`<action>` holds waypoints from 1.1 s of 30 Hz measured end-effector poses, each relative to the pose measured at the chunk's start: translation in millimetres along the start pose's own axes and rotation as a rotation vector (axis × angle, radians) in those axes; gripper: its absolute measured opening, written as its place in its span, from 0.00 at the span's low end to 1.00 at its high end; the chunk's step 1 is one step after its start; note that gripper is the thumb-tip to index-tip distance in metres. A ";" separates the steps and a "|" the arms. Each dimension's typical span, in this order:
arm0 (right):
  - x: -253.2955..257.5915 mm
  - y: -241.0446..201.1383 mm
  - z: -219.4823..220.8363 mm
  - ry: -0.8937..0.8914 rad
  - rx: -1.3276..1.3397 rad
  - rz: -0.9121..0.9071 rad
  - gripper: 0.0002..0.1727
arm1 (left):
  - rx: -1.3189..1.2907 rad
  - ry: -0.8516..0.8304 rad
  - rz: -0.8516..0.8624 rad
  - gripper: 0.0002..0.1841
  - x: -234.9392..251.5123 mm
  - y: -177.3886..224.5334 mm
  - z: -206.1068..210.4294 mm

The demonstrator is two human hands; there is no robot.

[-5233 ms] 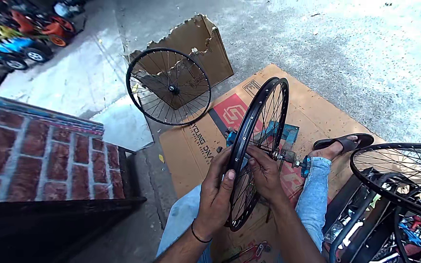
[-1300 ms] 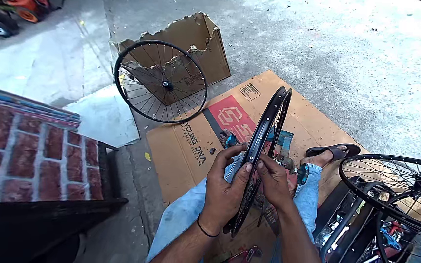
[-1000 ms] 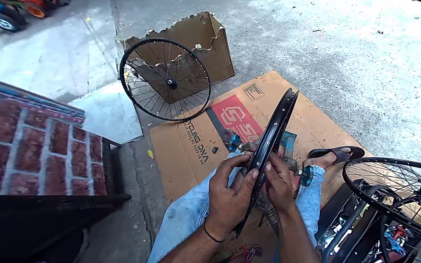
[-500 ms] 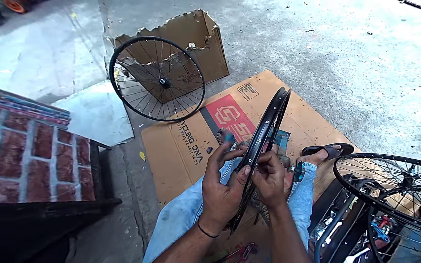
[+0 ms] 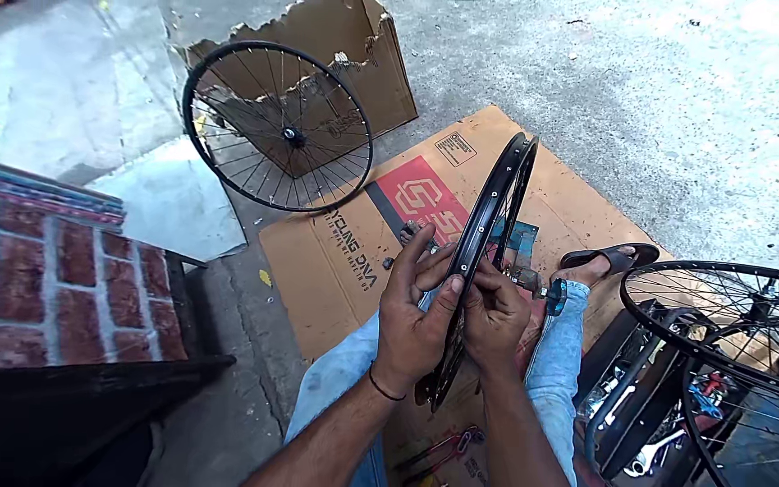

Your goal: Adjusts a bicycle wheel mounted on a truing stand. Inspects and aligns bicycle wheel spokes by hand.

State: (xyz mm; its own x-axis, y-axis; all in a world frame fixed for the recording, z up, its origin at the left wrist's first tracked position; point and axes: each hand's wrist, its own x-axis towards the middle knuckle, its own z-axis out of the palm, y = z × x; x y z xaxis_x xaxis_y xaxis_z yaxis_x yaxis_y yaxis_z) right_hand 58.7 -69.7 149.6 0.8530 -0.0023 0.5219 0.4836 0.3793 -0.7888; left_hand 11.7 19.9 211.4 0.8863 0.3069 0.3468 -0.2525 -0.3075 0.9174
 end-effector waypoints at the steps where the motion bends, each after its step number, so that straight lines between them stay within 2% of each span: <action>1: 0.6 0.7 -0.5 -0.015 -0.035 -0.011 0.08 | 0.002 0.002 0.002 0.33 0.3 0.1 -0.5; 3: -0.5 0.9 -2.5 0.000 -0.062 -0.009 0.08 | 0.052 0.037 0.019 0.29 -1.0 1.7 1.4; 6: -14.4 4.2 -12.2 0.156 -0.088 0.013 0.10 | 0.174 0.124 0.014 0.15 -5.4 6.7 6.2; 8: -27.6 8.5 -22.1 0.149 -0.179 -0.023 0.12 | 0.229 0.124 -0.028 0.10 -10.2 9.0 2.7; 11: -41.9 13.4 -28.4 -0.009 -0.351 -0.069 0.20 | 0.205 0.051 -0.086 0.14 -32.7 3.3 -11.2; 14: -33.5 22.3 -36.6 -0.189 -0.406 -0.199 0.17 | 0.189 0.138 -0.028 0.16 -54.7 -14.5 -11.7; 16: -24.4 31.3 -42.9 -0.285 -0.365 -0.219 0.15 | 0.060 0.214 -0.055 0.15 -56.6 -19.1 -6.7; 18: -14.4 34.3 -48.8 -0.331 -0.279 -0.219 0.15 | -0.060 0.192 -0.110 0.18 -49.9 -14.7 -3.5; 22: 5.1 20.2 -46.1 -0.348 -0.050 -0.213 0.13 | -0.126 0.170 -0.123 0.17 -36.8 -4.8 4.2; 25: -0.6 21.1 -34.6 -0.241 -0.004 -0.250 0.11 | -0.115 0.126 -0.161 0.25 -34.5 -1.8 0.4; 29: -15.9 29.1 -22.8 -0.100 -0.172 -0.398 0.14 | -0.125 0.117 -0.177 0.26 -34.8 1.0 3.0; 33: -19.1 30.0 -21.2 -0.127 -0.344 -0.490 0.15 | -0.108 0.111 -0.122 0.24 -39.5 -3.6 1.5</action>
State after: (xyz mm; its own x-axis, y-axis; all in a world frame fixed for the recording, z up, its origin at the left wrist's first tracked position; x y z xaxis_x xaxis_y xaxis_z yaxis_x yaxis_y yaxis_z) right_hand 61.1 -77.9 109.0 0.4955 0.0178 0.8684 0.8675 0.0415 -0.4958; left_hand -21.7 7.5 194.1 0.8659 0.4354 0.2461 -0.1918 -0.1653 0.9674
